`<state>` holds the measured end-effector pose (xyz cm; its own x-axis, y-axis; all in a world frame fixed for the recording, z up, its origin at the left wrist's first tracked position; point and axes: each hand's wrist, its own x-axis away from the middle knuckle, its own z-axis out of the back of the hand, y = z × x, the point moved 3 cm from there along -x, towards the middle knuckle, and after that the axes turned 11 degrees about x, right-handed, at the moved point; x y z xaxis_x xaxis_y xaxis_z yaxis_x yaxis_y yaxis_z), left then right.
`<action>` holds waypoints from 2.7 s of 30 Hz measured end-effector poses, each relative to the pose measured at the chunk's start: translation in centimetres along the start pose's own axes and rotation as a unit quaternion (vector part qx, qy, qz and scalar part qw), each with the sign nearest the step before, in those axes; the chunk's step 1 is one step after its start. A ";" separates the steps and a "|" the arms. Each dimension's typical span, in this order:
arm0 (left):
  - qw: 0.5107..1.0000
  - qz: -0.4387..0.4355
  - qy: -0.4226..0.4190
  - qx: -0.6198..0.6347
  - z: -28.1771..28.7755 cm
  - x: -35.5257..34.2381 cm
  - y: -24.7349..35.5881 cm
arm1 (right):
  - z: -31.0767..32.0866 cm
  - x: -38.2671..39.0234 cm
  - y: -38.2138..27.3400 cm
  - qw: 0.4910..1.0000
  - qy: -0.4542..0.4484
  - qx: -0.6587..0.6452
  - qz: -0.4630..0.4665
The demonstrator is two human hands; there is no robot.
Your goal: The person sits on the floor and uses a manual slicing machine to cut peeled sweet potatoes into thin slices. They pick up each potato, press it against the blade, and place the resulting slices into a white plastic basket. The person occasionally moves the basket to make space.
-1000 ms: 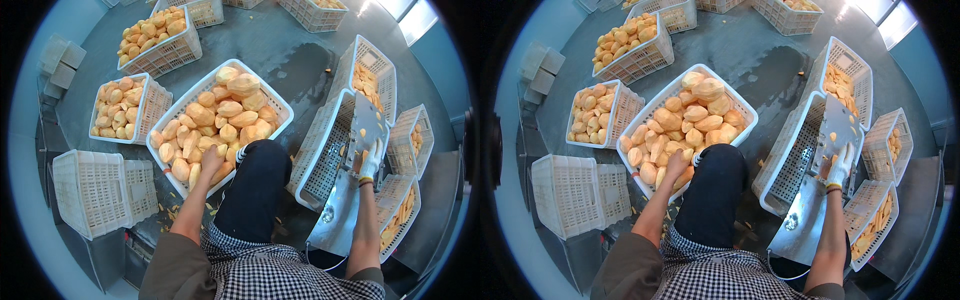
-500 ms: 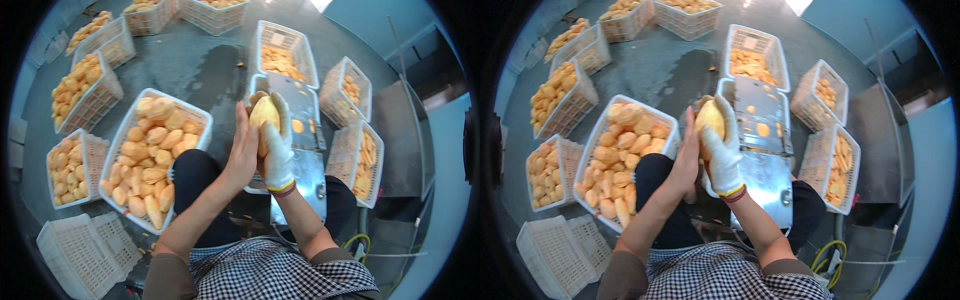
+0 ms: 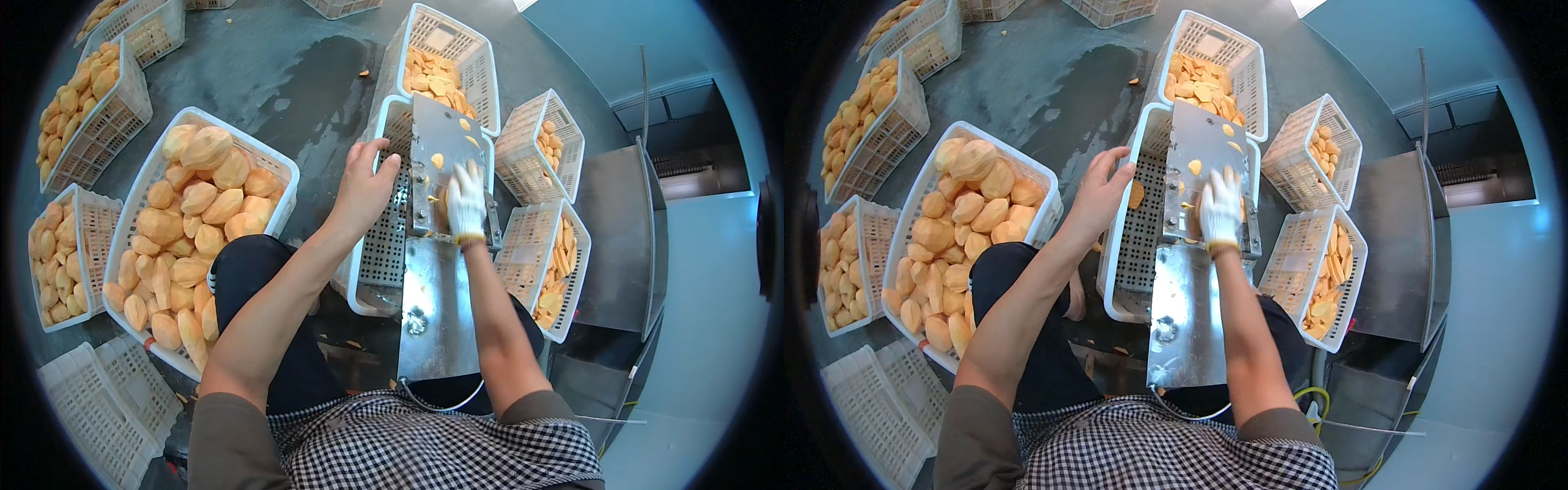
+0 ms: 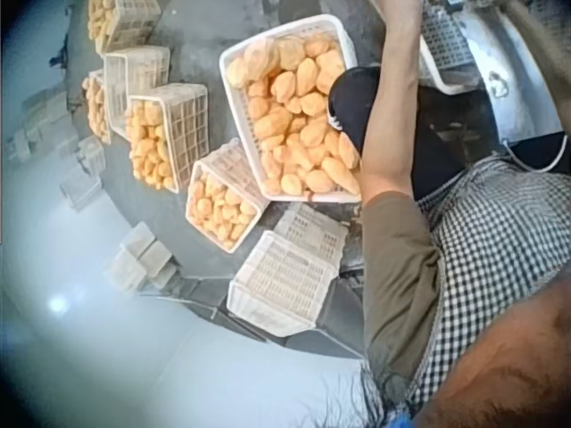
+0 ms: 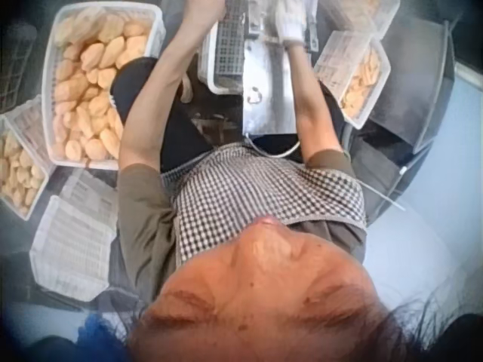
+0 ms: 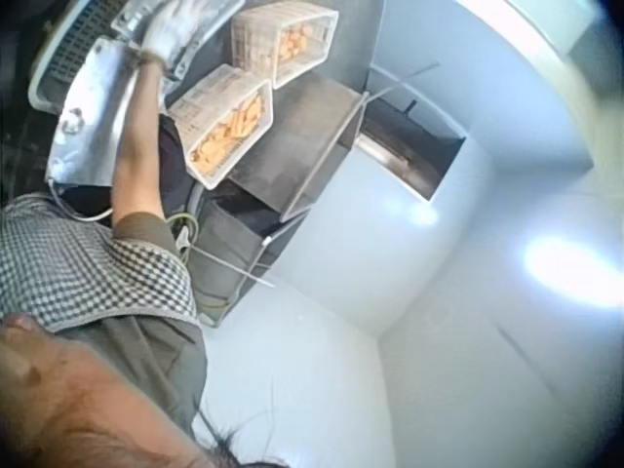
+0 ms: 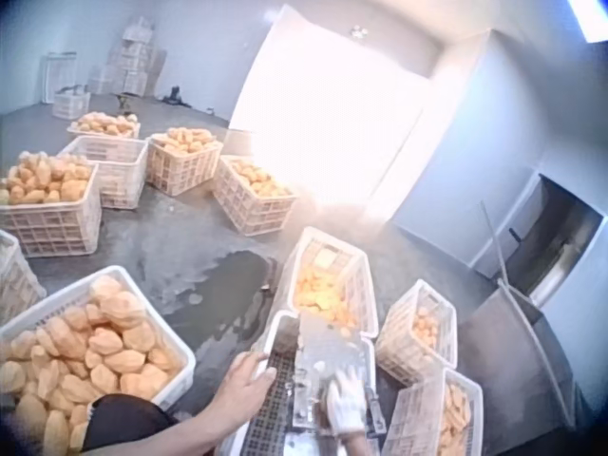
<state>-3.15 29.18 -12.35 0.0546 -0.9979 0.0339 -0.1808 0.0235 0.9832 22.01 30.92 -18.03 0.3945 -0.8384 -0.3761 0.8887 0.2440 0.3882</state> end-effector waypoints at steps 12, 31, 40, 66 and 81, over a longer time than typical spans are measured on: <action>0.988 0.077 -0.044 0.126 -0.7 -0.3 -0.6 | 2.5 2.1 -2.7 0.994 -0.055 -0.063 -0.064; 0.976 0.158 -0.065 0.133 0.8 -0.1 1.2 | -0.5 -0.7 -0.7 0.978 -0.167 -0.077 0.099; 0.968 0.159 -0.077 0.177 0.0 0.7 1.7 | 5.6 8.6 -2.3 0.977 -0.191 -0.023 -0.094; 0.755 0.214 0.351 -0.510 37.9 21.2 -11.4 | -11.2 -5.0 1.7 0.973 -0.185 -0.025 -0.138; 0.971 -0.074 -0.193 -0.123 15.5 12.1 9.6 | 14.7 -4.5 -10.3 0.265 -0.274 -0.915 -0.134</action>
<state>-19.48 16.40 -5.31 -0.3179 -0.9385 -0.1347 0.0427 -0.1560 0.9868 7.67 25.04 -7.92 0.6122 -0.7676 0.1897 -0.3078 -0.4523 -0.8371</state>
